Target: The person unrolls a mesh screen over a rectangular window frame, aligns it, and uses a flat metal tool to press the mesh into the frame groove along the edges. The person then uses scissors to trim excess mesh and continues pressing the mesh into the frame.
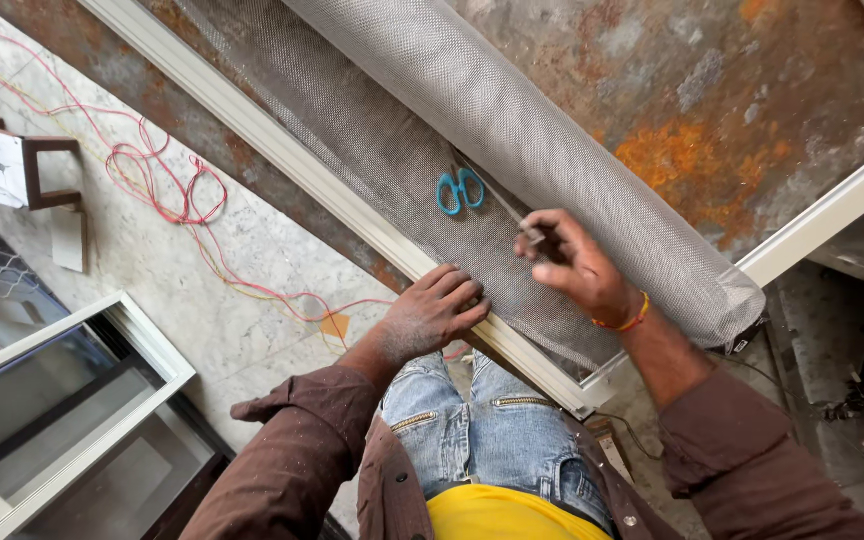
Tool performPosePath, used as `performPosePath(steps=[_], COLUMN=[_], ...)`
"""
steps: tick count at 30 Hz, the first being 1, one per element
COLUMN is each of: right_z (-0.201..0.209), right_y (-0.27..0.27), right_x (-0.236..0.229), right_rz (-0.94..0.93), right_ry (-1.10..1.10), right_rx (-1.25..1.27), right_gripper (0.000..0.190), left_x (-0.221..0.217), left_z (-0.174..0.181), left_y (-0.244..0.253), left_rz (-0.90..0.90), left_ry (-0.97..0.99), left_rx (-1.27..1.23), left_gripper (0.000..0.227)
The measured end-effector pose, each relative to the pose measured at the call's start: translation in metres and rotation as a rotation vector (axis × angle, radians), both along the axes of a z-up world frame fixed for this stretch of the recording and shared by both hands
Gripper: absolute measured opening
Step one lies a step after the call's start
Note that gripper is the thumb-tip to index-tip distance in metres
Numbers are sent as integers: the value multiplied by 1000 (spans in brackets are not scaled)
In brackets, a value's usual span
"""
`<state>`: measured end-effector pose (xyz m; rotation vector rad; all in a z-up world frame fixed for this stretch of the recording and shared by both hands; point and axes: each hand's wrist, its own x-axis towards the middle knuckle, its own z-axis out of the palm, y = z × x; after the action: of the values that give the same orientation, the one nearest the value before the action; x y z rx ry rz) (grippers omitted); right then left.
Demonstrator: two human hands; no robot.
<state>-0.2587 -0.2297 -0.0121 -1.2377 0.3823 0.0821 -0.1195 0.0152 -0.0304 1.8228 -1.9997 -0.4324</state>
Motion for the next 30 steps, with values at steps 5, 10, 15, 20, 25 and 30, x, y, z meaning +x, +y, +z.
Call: performPosePath(steps=[5, 10, 15, 20, 25, 30], right_z=[-3, 6, -5, -14, -12, -3], right_y=[3, 29, 7, -52, -50, -42], right_x=[-19, -18, -19, -26, -15, -11], right_rz=[-48, -72, -267, -79, 0, 102], right_ry=[163, -45, 63, 157, 417, 470], right_rx=[-204, -568, -287, -90, -107, -194], right_gripper=[24, 59, 44, 33, 28, 30], left_x=[-5, -6, -5, -5, -3, 0], left_z=[0, -1, -3, -3, 0, -2], left_y=[4, 3, 5, 4, 4, 5], left_rz=[12, 11, 14, 10, 6, -24], left_ry=[-18, 15, -11, -12, -21, -17], left_rx=[34, 116, 41, 22, 14, -7], left_gripper=[42, 45, 43, 43, 45, 43])
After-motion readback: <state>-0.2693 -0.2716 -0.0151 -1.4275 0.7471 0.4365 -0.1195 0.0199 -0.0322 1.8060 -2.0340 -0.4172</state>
